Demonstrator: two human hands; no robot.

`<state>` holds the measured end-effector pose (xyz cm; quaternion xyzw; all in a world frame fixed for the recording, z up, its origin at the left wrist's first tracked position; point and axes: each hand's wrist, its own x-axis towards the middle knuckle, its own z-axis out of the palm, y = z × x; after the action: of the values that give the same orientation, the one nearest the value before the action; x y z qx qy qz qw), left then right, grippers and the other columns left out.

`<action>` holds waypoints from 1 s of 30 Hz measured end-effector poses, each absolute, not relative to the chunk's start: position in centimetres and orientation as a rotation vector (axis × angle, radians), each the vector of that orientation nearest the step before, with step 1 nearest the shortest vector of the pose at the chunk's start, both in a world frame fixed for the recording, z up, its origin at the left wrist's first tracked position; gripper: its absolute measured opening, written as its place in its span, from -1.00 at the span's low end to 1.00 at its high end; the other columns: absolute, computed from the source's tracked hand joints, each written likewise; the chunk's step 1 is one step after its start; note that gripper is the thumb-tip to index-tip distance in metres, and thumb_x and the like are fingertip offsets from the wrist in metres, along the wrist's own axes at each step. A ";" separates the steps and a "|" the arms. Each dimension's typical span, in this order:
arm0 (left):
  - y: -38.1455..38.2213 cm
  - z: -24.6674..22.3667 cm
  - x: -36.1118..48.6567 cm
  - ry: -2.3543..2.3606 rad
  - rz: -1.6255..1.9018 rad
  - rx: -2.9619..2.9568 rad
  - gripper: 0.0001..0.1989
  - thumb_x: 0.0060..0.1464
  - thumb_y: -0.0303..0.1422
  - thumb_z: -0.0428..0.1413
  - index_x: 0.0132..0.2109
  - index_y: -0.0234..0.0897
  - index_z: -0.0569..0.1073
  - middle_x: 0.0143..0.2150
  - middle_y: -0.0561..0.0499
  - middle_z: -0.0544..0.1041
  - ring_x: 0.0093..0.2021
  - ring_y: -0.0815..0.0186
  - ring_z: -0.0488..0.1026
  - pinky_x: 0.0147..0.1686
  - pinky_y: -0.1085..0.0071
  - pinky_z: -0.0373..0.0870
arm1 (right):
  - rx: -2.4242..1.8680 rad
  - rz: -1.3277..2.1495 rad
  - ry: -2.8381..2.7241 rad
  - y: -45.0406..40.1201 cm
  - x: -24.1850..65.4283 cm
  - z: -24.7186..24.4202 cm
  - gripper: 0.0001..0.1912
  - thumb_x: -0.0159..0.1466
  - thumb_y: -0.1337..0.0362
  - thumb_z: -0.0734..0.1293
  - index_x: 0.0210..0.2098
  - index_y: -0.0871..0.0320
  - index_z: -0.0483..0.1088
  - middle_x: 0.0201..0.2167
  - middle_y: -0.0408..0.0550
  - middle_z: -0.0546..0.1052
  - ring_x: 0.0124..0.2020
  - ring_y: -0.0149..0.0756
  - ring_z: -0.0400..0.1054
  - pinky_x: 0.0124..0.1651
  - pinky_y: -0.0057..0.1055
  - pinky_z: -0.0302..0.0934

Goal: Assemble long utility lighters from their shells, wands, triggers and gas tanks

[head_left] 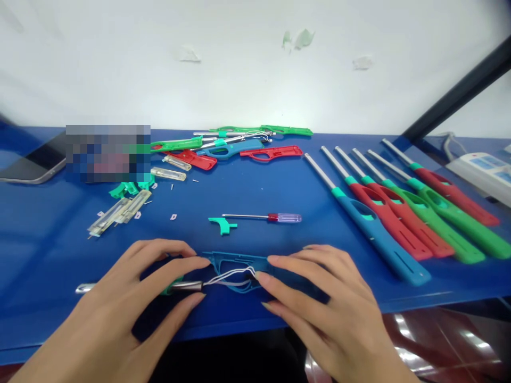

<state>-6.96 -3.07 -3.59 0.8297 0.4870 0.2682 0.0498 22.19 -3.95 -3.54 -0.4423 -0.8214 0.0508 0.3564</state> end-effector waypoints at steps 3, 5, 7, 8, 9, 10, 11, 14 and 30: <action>-2.9 -3.4 -7.1 1.454 0.759 2.575 -0.77 0.43 -0.15 0.13 0.12 0.00 0.56 0.15 0.07 0.50 0.03 0.29 0.52 0.08 0.47 0.44 | -1.141 0.110 -2.118 -3.9 22.2 -3.7 -0.78 0.54 0.26 0.33 0.04 -0.09 0.62 0.02 -0.26 0.68 0.01 -0.27 0.44 0.27 -0.21 0.16; -2.7 -3.2 -7.0 1.453 0.756 2.596 -0.76 0.44 -0.12 0.12 0.12 -0.02 0.56 0.13 0.06 0.51 0.00 0.30 0.53 0.06 0.49 0.44 | -1.136 0.111 -2.140 -3.9 22.3 -3.8 -0.75 0.53 0.30 0.32 0.06 -0.09 0.61 0.04 -0.25 0.67 0.01 -0.27 0.44 0.27 -0.19 0.16; -2.6 -3.1 -7.0 1.483 0.786 2.589 -0.76 0.44 -0.11 0.12 0.11 -0.03 0.55 0.11 0.06 0.52 -0.02 0.31 0.54 0.03 0.50 0.44 | -1.129 0.126 -2.166 -3.9 22.4 -3.7 -0.72 0.53 0.33 0.31 0.08 -0.10 0.61 0.05 -0.25 0.67 0.01 -0.27 0.44 0.26 -0.18 0.16; -2.6 -3.1 -7.0 1.498 0.798 2.585 -0.76 0.44 -0.10 0.12 0.11 -0.04 0.55 0.10 0.06 0.53 -0.03 0.31 0.55 0.01 0.50 0.45 | -1.128 0.136 -2.170 -3.9 22.4 -3.7 -0.72 0.53 0.33 0.31 0.08 -0.10 0.61 0.05 -0.25 0.66 0.02 -0.27 0.44 0.26 -0.19 0.17; -2.6 -3.1 -6.9 1.507 0.802 2.585 -0.76 0.43 -0.10 0.12 0.09 -0.04 0.55 0.09 0.06 0.53 -0.05 0.31 0.55 0.00 0.50 0.45 | -1.133 0.144 -2.163 -3.9 22.4 -3.7 -0.72 0.54 0.33 0.31 0.08 -0.11 0.61 0.05 -0.26 0.66 0.02 -0.28 0.44 0.26 -0.19 0.17; -2.6 -3.2 -6.9 1.512 0.797 2.586 -0.76 0.44 -0.09 0.11 0.08 -0.04 0.55 0.08 0.06 0.54 -0.06 0.31 0.55 -0.02 0.49 0.47 | -1.141 0.150 -2.148 -3.9 22.4 -3.6 -0.73 0.54 0.32 0.32 0.07 -0.11 0.62 0.05 -0.27 0.66 0.02 -0.28 0.44 0.26 -0.20 0.18; -2.7 -3.2 -6.9 1.507 0.788 2.590 -0.77 0.44 -0.09 0.10 0.05 -0.05 0.56 0.06 0.05 0.54 -0.07 0.31 0.56 -0.03 0.48 0.48 | -1.150 0.155 -2.130 -3.9 22.3 -3.6 -0.74 0.53 0.30 0.32 0.06 -0.11 0.62 0.04 -0.27 0.67 0.02 -0.28 0.44 0.25 -0.21 0.18; -2.7 -3.2 -6.9 1.464 0.767 2.600 -0.77 0.47 -0.11 0.06 -0.01 -0.06 0.57 0.04 0.04 0.53 -0.09 0.32 0.55 -0.06 0.50 0.49 | -1.159 0.170 -2.104 -3.9 22.3 -3.5 -0.77 0.53 0.25 0.34 0.06 -0.11 0.62 0.04 -0.28 0.67 0.02 -0.28 0.43 0.21 -0.26 0.21; -2.5 -2.9 -6.2 1.459 0.916 2.629 -0.75 0.47 -0.30 0.11 0.20 0.00 0.53 0.09 0.09 0.54 -0.10 0.37 0.56 -0.03 0.49 0.45 | -1.139 0.246 -2.098 -3.9 22.5 -3.7 -0.74 0.51 0.34 0.36 0.14 0.02 0.54 0.02 -0.28 0.66 0.00 -0.33 0.39 0.17 -0.36 0.21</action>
<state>-6.22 -2.51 -2.89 0.8365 0.4642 0.2913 -0.0006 22.48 -3.91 -3.74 -0.4423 -0.8148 0.0956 0.3623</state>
